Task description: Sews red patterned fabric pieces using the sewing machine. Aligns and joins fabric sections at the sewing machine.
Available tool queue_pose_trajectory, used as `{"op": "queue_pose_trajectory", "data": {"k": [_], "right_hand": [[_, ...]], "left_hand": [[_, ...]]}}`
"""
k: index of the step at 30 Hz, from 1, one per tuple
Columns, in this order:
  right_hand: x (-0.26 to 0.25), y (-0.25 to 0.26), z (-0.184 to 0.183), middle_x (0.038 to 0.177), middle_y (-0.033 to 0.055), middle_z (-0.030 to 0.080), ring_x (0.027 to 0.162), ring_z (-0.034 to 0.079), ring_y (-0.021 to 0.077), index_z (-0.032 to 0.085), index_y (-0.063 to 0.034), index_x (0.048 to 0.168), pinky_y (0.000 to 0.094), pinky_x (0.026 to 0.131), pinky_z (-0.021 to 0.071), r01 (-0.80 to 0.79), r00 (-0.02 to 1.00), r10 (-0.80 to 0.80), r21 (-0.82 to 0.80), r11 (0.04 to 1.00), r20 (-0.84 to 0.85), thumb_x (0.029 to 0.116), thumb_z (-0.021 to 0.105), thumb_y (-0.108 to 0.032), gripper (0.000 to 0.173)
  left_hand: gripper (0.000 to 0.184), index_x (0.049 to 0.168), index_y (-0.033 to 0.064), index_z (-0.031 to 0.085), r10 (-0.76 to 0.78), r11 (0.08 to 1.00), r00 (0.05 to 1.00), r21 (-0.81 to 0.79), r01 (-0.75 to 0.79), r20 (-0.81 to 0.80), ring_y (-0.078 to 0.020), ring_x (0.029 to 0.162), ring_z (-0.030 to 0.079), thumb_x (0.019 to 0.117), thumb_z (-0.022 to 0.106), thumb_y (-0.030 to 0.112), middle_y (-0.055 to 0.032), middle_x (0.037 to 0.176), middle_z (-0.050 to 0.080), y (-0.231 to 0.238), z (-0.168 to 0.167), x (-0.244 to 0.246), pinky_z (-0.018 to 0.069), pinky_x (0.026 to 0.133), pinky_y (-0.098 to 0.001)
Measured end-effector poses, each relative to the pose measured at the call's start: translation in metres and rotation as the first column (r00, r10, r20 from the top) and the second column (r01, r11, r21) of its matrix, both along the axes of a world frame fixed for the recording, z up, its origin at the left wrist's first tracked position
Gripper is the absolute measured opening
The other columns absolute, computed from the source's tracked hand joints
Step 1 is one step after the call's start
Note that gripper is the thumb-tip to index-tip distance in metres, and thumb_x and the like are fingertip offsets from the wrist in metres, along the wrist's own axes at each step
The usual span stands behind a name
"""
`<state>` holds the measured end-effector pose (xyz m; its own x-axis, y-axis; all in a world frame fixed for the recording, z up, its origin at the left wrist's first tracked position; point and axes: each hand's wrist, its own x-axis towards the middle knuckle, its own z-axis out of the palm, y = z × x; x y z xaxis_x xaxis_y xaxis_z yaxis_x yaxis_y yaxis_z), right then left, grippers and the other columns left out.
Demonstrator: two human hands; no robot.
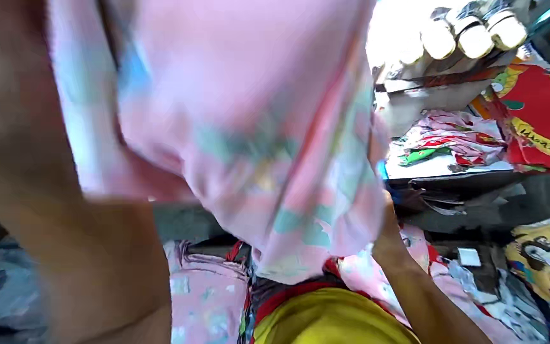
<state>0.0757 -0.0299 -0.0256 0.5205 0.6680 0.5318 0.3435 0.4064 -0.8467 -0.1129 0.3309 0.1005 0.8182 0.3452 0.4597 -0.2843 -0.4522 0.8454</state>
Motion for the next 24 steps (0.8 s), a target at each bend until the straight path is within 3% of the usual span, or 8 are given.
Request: {"op": "queue_pose_trajectory", "data": {"k": [3,5,8,10,13,17,21,24], "right_hand": [[-0.004,0.015,0.005,0.099,0.0018,0.071,0.089,0.068,0.0016,0.072,0.0014,0.105,0.0175,0.081,0.0587,-0.069,0.998,0.069,0.011,0.998,-0.007,0.094,0.069,-0.002,0.012],[-0.003,0.023,-0.004,0.098,0.0043,0.071,0.086,0.069,0.0056,0.07,0.0017,0.108,0.0213,0.078,0.0601,-0.07,0.996,0.065,-0.071,0.995,-0.066,0.0974,0.066,-0.004,0.013],[0.003,0.028,-0.034,0.097,0.0044,0.071,0.081,0.07,0.0084,0.07,-0.0038,0.111,0.0257,0.073,0.0609,-0.004,0.998,-0.011,-0.266,0.964,-0.056,0.1022,0.062,-0.015,0.017],[0.007,0.024,-0.055,0.092,0.0042,0.071,0.071,0.068,0.0079,0.07,-0.0039,0.111,0.0249,0.065,0.0592,0.037,0.998,-0.05,-0.36,0.932,-0.028,0.1037,0.06,-0.017,0.019],[0.009,0.014,-0.063,0.079,0.003,0.07,0.057,0.066,0.0094,0.067,-0.0026,0.112,0.026,0.054,0.0595,-0.025,0.986,-0.043,-0.407,0.913,-0.158,0.1043,0.058,-0.014,0.016],[0.007,0.014,-0.055,0.085,0.0063,0.075,0.069,0.075,0.0157,0.061,-0.0025,0.116,0.0314,0.067,0.0657,-0.169,0.936,0.04,-0.347,0.922,-0.349,0.1065,0.051,-0.009,0.015],[0.001,0.023,-0.051,0.087,0.0074,0.076,0.073,0.076,0.0174,0.059,-0.0033,0.117,0.0325,0.073,0.0657,-0.221,0.885,0.077,-0.269,0.938,-0.46,0.1066,0.05,-0.007,0.014],[-0.001,0.024,-0.047,0.088,0.0083,0.075,0.075,0.077,0.0192,0.057,-0.0059,0.116,0.0337,0.075,0.0657,-0.254,0.825,0.086,-0.231,0.939,-0.558,0.1078,0.047,-0.007,0.013]], "left_hand": [[0.017,0.106,0.0174,0.073,-0.045,0.999,0.999,0.025,0.045,-0.026,-0.0012,0.092,0.068,0.1,0.06,0.009,0.0073,0.1,0.071,0.016,0.007,0.038,0.058,0.08,-0.021],[0.014,0.09,0.0179,0.064,0.406,0.913,0.898,0.024,-0.408,-0.171,0.0013,0.075,0.065,0.1006,0.059,0.011,0.0099,0.082,0.066,-0.049,0.018,0.073,0.057,0.069,-0.0188],[0.033,0.131,0.0037,0.058,0.605,0.788,0.745,0.34,-0.513,-0.28,-0.0122,0.11,0.062,0.1051,0.051,0.022,-0.0081,0.127,0.062,-0.073,-0.011,0.069,0.0517,0.096,-0.0339],[0.037,0.133,0.0019,0.057,0.602,0.781,0.752,0.395,-0.485,-0.268,-0.0165,0.107,0.065,0.1062,0.049,0.026,-0.013,0.129,0.062,-0.088,-0.046,0.047,0.0554,0.091,-0.0369],[0.032,0.126,0.0,0.061,0.604,0.785,0.742,0.379,-0.49,-0.291,-0.0205,0.091,0.068,0.1047,0.056,0.023,-0.016,0.116,0.067,-0.144,-0.098,0.008,0.0571,0.077,-0.0399],[0.029,0.121,0.0035,0.059,0.739,0.673,0.643,0.269,-0.689,-0.203,-0.0155,0.082,0.064,0.0981,0.069,0.019,-0.0102,0.102,0.065,-0.203,-0.183,-0.02,0.0531,0.065,-0.0307],[0.056,0.134,0.0029,0.047,0.857,0.461,0.438,0.027,-0.887,-0.271,-0.0153,0.086,0.061,0.0898,0.078,0.019,-0.0143,0.122,0.055,-0.212,-0.243,-0.015,0.053,0.067,-0.0299],[0.061,0.139,0.0074,0.047,0.791,0.458,0.44,-0.065,-0.886,-0.425,-0.0183,0.087,0.064,0.09,0.078,0.025,-0.014,0.131,0.056,-0.211,-0.256,-0.01,0.0555,0.073,-0.0381]]}}
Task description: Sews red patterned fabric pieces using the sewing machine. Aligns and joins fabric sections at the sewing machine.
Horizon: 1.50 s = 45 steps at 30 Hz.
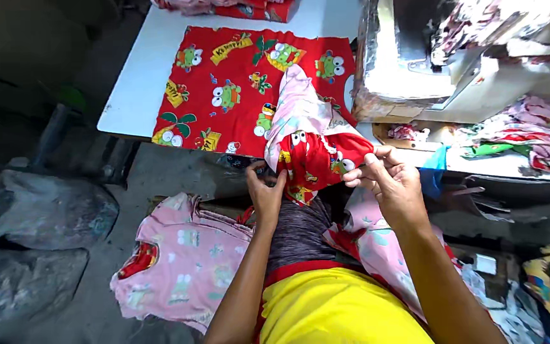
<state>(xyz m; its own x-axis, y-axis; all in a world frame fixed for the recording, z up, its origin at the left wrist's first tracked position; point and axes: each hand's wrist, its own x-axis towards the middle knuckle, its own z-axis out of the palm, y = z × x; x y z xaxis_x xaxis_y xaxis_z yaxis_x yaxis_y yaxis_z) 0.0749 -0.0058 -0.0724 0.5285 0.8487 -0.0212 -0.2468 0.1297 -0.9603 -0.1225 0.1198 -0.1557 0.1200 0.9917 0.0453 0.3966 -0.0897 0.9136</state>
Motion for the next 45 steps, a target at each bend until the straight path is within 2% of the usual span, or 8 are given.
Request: {"op": "queue_pose_trajectory", "data": {"k": [5,11,16,20,24,28,33,45], "right_hand": [[0.008,-0.006,-0.001,0.09,0.0032,0.07,0.072,0.071,0.0119,0.059,-0.006,0.119,0.028,0.07,0.0634,0.016,0.982,-0.011,-0.022,1.0,0.188,0.1045,0.055,-0.008,0.015],[0.027,-0.018,-0.011,0.095,0.0202,0.065,0.087,0.065,0.0365,0.073,0.0003,0.111,0.0537,0.074,0.0532,0.304,0.307,-0.034,-0.064,0.951,0.951,0.0956,0.07,-0.013,0.021],[0.026,-0.056,0.02,0.111,-0.0089,0.066,0.102,0.061,0.0004,0.063,-0.0198,0.08,0.0185,0.08,0.0532,-0.154,0.845,0.103,0.053,0.987,0.525,0.0953,0.067,-0.036,0.023],[0.02,-0.113,0.032,0.093,-0.0184,0.067,0.083,0.061,-0.0114,0.067,-0.0244,0.103,0.0081,0.069,0.0507,-0.511,0.843,0.481,0.086,0.855,0.24,0.0946,0.071,-0.037,0.015],[0.019,-0.165,0.03,0.115,-0.0183,0.071,0.102,0.067,-0.0045,0.061,-0.0244,0.129,0.0198,0.089,0.0582,-0.427,0.896,0.439,-0.149,0.892,0.061,0.0917,0.074,-0.019,0.04],[0.018,-0.21,-0.007,0.096,-0.0036,0.076,0.088,0.07,0.0014,0.072,-0.0036,0.109,0.0268,0.085,0.0594,-0.194,0.957,0.269,-0.453,0.87,0.106,0.0951,0.067,-0.01,0.016],[0.011,-0.244,-0.056,0.093,0.0294,0.068,0.088,0.068,0.0443,0.068,0.0129,0.1,0.0628,0.082,0.0534,-0.094,0.857,0.427,-0.728,0.68,0.288,0.092,0.066,-0.005,0.02],[0.045,-0.223,-0.056,0.1,0.0221,0.069,0.092,0.069,0.0405,0.068,0.0038,0.114,0.059,0.083,0.0548,0.033,0.755,0.508,-0.798,0.601,0.414,0.0994,0.063,-0.016,0.025]], "left_hand": [[0.029,0.12,0.0089,0.066,-0.076,0.995,0.997,-0.059,0.075,-0.018,-0.0068,0.047,0.049,0.1072,0.054,0.032,-0.0008,0.068,0.063,0.009,0.015,-0.02,0.0422,0.046,-0.0249],[0.033,0.132,0.0049,0.053,0.004,0.979,0.988,0.203,-0.036,0.155,-0.0085,0.078,0.072,0.1114,0.04,0.027,0.0027,0.099,0.071,0.04,0.075,-0.088,0.0629,0.069,-0.0315],[0.027,0.128,0.0032,0.048,-0.129,0.819,0.908,0.56,-0.129,0.398,-0.0105,0.11,0.064,0.1109,0.031,0.016,0.0009,0.121,0.063,0.108,0.157,-0.089,0.0548,0.095,-0.0339],[0.037,0.138,-0.005,0.046,-0.114,0.847,0.978,0.532,0.003,0.176,-0.0072,0.111,0.058,0.1106,0.032,0.014,-0.0088,0.124,0.058,0.159,0.222,0.0,0.0488,0.096,-0.0241],[0.033,0.131,-0.0104,0.053,-0.368,0.859,0.904,0.294,0.42,-0.217,-0.0139,0.109,0.056,0.111,0.036,0.009,-0.0222,0.125,0.058,0.144,0.25,0.139,0.0445,0.096,-0.0258],[0.063,0.153,0.0025,0.04,-0.705,0.57,0.636,0.283,0.771,-0.314,-0.0288,0.143,0.044,0.0992,0.065,0.023,-0.0215,0.158,0.038,0.132,0.184,0.227,0.0429,0.115,-0.0416],[0.062,0.161,0.0154,0.037,-0.482,0.479,0.445,0.199,0.855,-0.755,-0.0336,0.159,0.011,0.1071,0.033,0.046,-0.007,0.171,0.022,0.055,0.171,0.189,0.0101,0.122,-0.068],[0.052,0.15,-0.0019,0.047,-0.591,0.317,0.356,0.197,0.928,-0.724,-0.0298,0.156,0.025,0.1088,0.028,0.024,-0.0136,0.162,0.041,0.058,0.184,0.194,0.0052,0.125,-0.0624]]}}
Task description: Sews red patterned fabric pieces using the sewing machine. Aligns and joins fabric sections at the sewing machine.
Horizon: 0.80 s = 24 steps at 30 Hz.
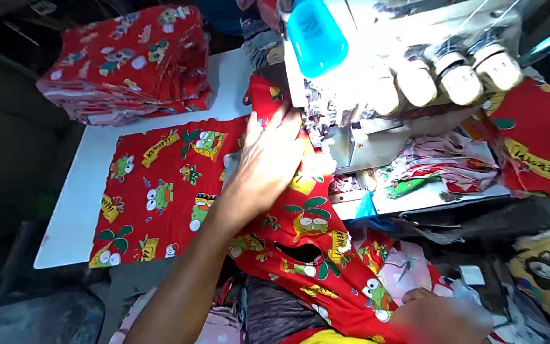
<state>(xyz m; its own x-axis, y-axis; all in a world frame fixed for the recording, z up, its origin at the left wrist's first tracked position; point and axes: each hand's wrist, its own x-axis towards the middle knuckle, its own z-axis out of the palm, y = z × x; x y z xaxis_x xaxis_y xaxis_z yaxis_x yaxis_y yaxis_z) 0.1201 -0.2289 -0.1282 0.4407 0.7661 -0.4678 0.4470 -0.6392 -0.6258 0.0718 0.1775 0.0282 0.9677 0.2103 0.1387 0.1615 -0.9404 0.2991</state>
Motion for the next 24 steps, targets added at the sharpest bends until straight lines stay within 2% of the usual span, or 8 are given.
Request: {"op": "queue_pose_trajectory", "data": {"k": [3,6,10,12,14,17,20,24], "right_hand": [[-0.001,-0.002,-0.003,0.103,0.0215,0.07,0.094,0.069,0.0405,0.07,0.002,0.116,0.0589,0.083,0.0551,-0.005,0.998,0.003,0.038,0.999,0.07,0.0988,0.064,-0.015,0.025],[0.001,-0.002,-0.005,0.101,0.0169,0.072,0.09,0.072,0.0373,0.073,-0.0027,0.11,0.0564,0.077,0.0581,-0.048,0.976,0.014,0.148,0.988,0.219,0.0965,0.066,-0.016,0.02],[0.012,0.004,-0.001,0.094,0.0109,0.072,0.083,0.072,0.03,0.075,-0.007,0.1,0.0496,0.069,0.06,-0.083,0.915,-0.041,0.287,0.954,0.401,0.0967,0.063,-0.022,0.02],[0.025,0.006,0.013,0.095,0.0124,0.071,0.086,0.072,0.0298,0.074,-0.0058,0.1,0.0488,0.073,0.0601,-0.057,0.902,-0.092,0.326,0.944,0.423,0.1,0.06,-0.022,0.021],[0.042,0.004,0.032,0.099,0.0145,0.071,0.091,0.071,0.0302,0.075,-0.0035,0.103,0.0477,0.079,0.0598,-0.001,0.866,-0.188,0.376,0.927,0.464,0.1025,0.057,-0.021,0.025],[0.077,-0.001,0.059,0.105,0.0127,0.072,0.095,0.072,0.0257,0.076,-0.0028,0.106,0.0433,0.084,0.0602,0.1,0.734,-0.392,0.482,0.87,0.554,0.1028,0.059,-0.017,0.022],[0.113,-0.004,0.076,0.109,0.0155,0.07,0.098,0.07,0.0263,0.074,-0.0002,0.11,0.0404,0.088,0.0588,0.109,0.575,-0.536,0.591,0.8,0.619,0.1008,0.062,-0.008,0.017],[0.156,0.004,0.072,0.117,0.0188,0.068,0.112,0.065,0.035,0.073,-0.0002,0.115,0.0454,0.097,0.0539,0.065,0.496,-0.528,0.576,0.815,0.689,0.0987,0.065,-0.005,0.019]], "left_hand": [[0.052,0.147,-0.0024,0.051,-0.006,0.999,1.0,0.036,0.005,0.028,-0.0315,0.154,0.03,0.1089,0.031,0.026,-0.015,0.158,0.046,0.004,-0.006,0.005,0.0108,0.124,-0.0626],[0.053,0.131,-0.004,0.062,0.009,0.996,0.999,0.084,-0.006,-0.044,-0.0378,0.153,0.03,0.1082,0.027,0.028,-0.0206,0.149,0.053,0.03,-0.005,0.036,0.0088,0.122,-0.0661],[0.052,0.128,-0.0026,0.065,0.072,0.991,0.991,0.117,-0.059,-0.11,-0.0381,0.151,0.033,0.1087,0.028,0.028,-0.0213,0.144,0.058,0.033,0.0,0.049,0.0106,0.124,-0.0633],[0.045,0.124,-0.0054,0.063,0.125,0.99,0.99,0.081,-0.12,-0.068,-0.0423,0.144,0.04,0.1082,0.035,0.026,-0.0257,0.14,0.057,0.032,-0.001,0.039,0.0233,0.119,-0.0647],[0.046,0.136,-0.0002,0.058,0.089,0.993,0.992,0.065,-0.095,0.087,-0.0432,0.138,0.047,0.1099,0.04,0.033,-0.0245,0.144,0.054,0.036,-0.016,0.016,0.0361,0.111,-0.0654],[0.059,0.155,0.007,0.045,0.028,0.999,0.976,0.036,-0.036,0.214,-0.0368,0.154,0.026,0.1083,0.04,0.042,-0.017,0.165,0.033,0.031,-0.014,-0.009,0.0235,0.123,-0.0595],[0.048,0.145,0.0066,0.058,0.004,0.998,0.964,-0.059,0.012,0.267,-0.0307,0.153,0.03,0.107,0.047,0.034,-0.0161,0.164,0.034,0.02,-0.011,-0.051,0.0286,0.123,-0.0495],[0.038,0.13,-0.0097,0.063,-0.117,0.938,0.967,-0.295,0.183,0.228,-0.0337,0.147,0.039,0.1046,0.049,0.015,-0.0311,0.155,0.04,-0.001,-0.011,-0.097,0.035,0.121,-0.0435]]}}
